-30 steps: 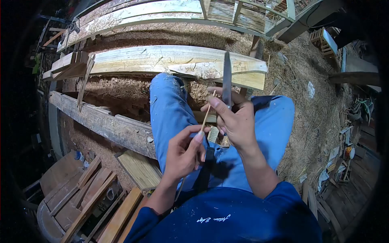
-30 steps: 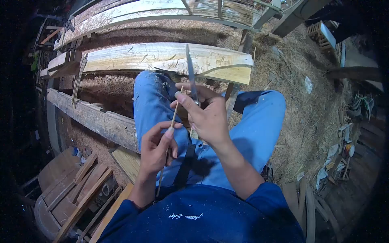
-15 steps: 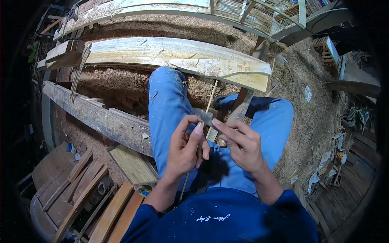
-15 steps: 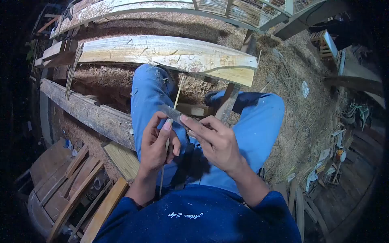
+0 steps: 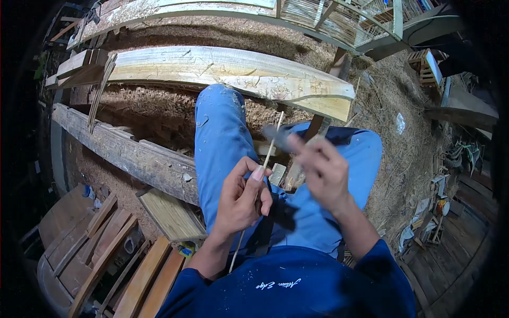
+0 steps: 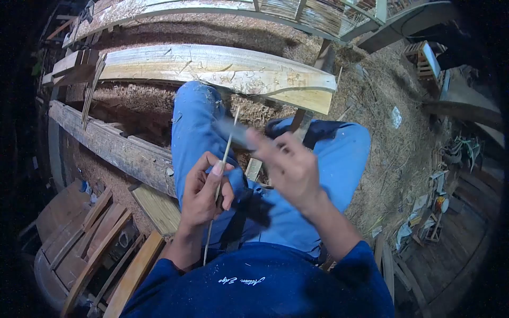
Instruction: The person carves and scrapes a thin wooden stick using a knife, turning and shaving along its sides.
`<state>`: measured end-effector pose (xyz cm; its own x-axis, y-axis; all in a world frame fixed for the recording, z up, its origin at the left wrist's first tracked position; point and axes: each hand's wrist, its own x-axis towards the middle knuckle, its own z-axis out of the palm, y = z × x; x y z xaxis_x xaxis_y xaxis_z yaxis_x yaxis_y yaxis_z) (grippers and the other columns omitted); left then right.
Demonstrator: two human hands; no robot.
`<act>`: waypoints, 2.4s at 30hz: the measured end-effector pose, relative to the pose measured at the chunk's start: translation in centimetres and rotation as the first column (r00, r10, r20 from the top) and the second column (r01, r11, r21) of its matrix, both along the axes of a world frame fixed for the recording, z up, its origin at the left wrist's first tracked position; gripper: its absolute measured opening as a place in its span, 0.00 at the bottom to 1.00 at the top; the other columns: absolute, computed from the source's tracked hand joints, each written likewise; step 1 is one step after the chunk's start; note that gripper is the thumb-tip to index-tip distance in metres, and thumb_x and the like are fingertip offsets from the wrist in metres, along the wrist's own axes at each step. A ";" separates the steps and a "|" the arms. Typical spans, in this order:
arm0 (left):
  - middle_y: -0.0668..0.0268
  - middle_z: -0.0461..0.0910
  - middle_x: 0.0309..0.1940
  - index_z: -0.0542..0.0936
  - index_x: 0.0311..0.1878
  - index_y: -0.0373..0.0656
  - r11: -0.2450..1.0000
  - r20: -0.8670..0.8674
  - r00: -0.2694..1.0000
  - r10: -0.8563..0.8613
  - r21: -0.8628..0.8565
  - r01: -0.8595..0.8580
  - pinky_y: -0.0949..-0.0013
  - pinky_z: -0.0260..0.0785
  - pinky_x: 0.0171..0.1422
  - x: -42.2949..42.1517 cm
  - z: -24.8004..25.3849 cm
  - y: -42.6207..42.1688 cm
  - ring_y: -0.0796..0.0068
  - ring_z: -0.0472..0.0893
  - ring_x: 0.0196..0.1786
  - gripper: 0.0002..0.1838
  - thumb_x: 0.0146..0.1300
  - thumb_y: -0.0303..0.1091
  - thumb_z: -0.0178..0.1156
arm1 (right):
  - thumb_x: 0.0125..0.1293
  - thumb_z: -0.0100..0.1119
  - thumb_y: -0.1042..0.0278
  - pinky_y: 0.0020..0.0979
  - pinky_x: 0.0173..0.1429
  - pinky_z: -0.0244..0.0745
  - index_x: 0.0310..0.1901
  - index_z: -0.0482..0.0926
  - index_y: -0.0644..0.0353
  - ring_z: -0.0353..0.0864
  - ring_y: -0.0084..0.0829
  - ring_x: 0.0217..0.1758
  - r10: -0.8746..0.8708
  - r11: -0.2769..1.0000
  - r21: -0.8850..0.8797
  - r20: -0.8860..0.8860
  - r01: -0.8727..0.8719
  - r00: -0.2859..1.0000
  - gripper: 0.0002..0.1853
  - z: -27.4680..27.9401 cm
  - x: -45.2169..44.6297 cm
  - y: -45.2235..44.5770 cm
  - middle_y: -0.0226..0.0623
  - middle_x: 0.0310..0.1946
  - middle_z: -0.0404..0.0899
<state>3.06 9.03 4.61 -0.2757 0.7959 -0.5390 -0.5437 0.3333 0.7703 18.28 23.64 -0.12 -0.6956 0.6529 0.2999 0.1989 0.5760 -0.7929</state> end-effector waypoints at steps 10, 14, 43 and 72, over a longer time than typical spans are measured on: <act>0.65 0.76 0.15 0.72 0.51 0.39 1.000 0.066 0.998 0.020 0.013 -0.021 0.77 0.53 0.18 0.6 0.3 -0.1 0.84 0.68 0.13 0.14 0.87 0.41 0.49 | 0.65 0.71 0.76 0.35 0.30 0.80 0.64 0.88 0.41 0.84 0.35 0.29 -0.003 1.000 0.019 0.109 0.001 0.994 0.26 -0.3 1.1 0.0 0.36 0.34 0.82; 0.64 0.76 0.16 0.73 0.51 0.40 1.000 0.029 1.000 -0.007 0.018 0.007 0.76 0.54 0.16 0.0 -0.1 0.4 0.83 0.65 0.11 0.15 0.88 0.43 0.46 | 0.70 0.69 0.77 0.30 0.46 0.82 0.69 0.84 0.51 0.88 0.29 0.42 -0.125 0.978 -0.153 0.116 0.143 0.985 0.25 -0.8 1.3 2.4 0.41 0.43 0.87; 0.67 0.82 0.25 0.82 0.61 0.37 0.999 -0.062 0.997 -0.050 0.016 0.051 0.78 0.63 0.23 0.4 -2.4 0.0 0.85 0.74 0.20 0.14 0.78 0.34 0.61 | 0.80 0.62 0.68 0.20 0.16 0.55 0.65 0.78 0.73 0.62 0.10 0.14 -0.397 0.220 -0.975 -0.059 0.033 0.916 0.20 0.6 -0.7 -1.3 0.44 0.43 0.88; 0.69 0.83 0.31 0.81 0.67 0.39 0.968 -0.066 0.967 -0.245 -0.080 0.239 0.77 0.71 0.31 0.2 -2.1 0.3 0.85 0.77 0.28 0.17 0.81 0.33 0.59 | 0.76 0.66 0.72 0.20 0.17 0.59 0.61 0.79 0.69 0.63 0.11 0.14 -0.462 0.238 -0.970 -0.077 0.040 0.884 0.17 0.7 -1.7 -0.4 0.48 0.40 0.88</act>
